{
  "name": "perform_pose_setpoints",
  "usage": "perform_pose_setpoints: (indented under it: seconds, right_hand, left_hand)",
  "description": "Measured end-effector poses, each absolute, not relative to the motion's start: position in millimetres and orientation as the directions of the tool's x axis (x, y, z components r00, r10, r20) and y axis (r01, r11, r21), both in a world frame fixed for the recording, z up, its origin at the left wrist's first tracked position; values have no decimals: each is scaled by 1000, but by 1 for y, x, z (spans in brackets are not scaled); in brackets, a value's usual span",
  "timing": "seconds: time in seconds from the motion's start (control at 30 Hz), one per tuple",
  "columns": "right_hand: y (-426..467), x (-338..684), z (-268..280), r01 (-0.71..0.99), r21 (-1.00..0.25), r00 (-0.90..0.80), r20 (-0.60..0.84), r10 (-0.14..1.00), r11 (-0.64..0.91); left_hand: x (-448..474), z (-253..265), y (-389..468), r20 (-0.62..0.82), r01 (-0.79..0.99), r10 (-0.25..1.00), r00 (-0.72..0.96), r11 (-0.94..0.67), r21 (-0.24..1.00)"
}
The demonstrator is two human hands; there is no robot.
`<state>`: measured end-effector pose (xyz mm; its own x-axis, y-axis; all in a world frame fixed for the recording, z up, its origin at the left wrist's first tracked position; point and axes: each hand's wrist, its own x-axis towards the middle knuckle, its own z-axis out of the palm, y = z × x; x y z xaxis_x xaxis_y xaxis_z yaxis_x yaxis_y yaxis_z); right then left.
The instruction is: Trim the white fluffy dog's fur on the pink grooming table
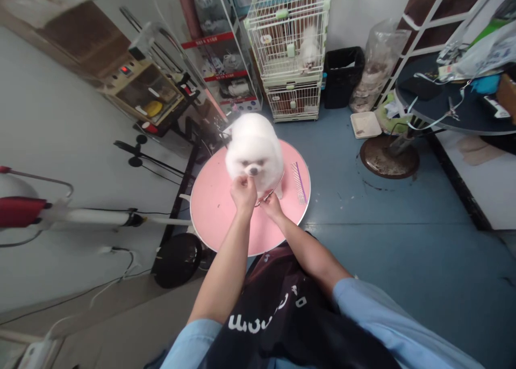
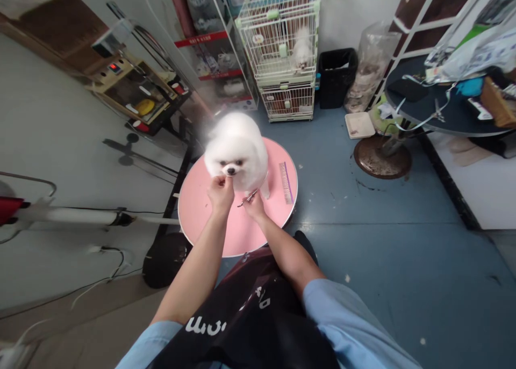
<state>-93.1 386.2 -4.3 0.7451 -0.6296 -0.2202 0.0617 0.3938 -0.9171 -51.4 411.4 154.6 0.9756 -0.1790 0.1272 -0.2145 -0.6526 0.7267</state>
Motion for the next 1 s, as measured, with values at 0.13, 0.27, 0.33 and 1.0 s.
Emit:
perform_pose_setpoints:
  seconds: [0.13, 0.27, 0.33, 1.0]
  right_hand:
    - [382, -94, -8, 32, -923, 754, -230, -615, 384]
    - [379, -95, -8, 15, -924, 760, -238, -605, 383]
    - [377, -96, -7, 15, -920, 767, -242, -595, 392]
    - [315, -210, -7, -471, -878, 821, -471, -323, 85]
  left_hand:
    - [-54, 156, 410, 127, -199, -157, 979, -648, 735]
    - [-55, 155, 407, 138, -202, -148, 979, -639, 742]
    - [-55, 153, 407, 147, -208, -148, 978, -632, 747]
    - [-94, 123, 345, -306, 300, 74, 949, 77, 951]
